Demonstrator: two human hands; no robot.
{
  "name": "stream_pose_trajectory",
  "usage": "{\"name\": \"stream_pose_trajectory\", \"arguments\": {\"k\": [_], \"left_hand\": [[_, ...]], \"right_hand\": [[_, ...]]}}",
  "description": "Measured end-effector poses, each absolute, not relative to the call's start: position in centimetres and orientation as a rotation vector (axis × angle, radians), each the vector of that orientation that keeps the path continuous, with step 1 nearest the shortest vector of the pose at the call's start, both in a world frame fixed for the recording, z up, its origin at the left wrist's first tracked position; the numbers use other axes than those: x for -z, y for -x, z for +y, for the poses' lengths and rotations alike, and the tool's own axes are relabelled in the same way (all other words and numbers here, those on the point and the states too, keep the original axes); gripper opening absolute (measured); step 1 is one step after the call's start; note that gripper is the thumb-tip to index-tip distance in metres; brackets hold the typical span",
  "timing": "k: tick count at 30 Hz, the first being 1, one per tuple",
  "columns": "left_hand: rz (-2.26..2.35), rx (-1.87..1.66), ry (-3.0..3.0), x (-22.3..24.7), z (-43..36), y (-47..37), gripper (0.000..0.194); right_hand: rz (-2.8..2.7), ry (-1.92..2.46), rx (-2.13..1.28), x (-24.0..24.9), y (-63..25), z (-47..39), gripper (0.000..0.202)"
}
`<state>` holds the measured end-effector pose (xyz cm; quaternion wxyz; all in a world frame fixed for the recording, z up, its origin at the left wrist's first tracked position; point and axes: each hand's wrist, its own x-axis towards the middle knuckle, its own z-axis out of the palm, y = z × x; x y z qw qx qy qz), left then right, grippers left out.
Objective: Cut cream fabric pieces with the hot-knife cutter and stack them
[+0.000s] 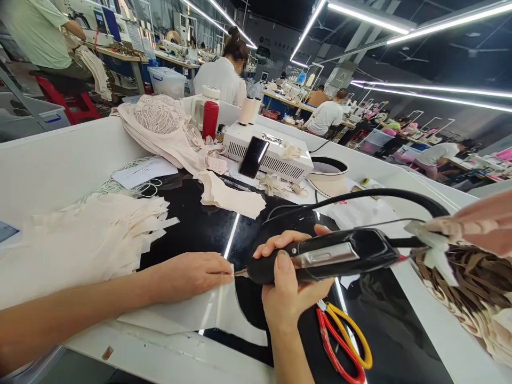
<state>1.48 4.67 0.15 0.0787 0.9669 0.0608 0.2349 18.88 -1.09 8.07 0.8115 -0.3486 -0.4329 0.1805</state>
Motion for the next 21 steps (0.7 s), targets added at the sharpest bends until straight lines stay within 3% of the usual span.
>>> {"name": "stream_pose_trajectory", "arguments": {"k": [21], "left_hand": [[0.166,-0.713,-2.886,-0.19,4.69,-1.59,0.019]], "right_hand": [[-0.927,0.793,-0.375,-7.87,-18.56,-1.08,0.046]]}}
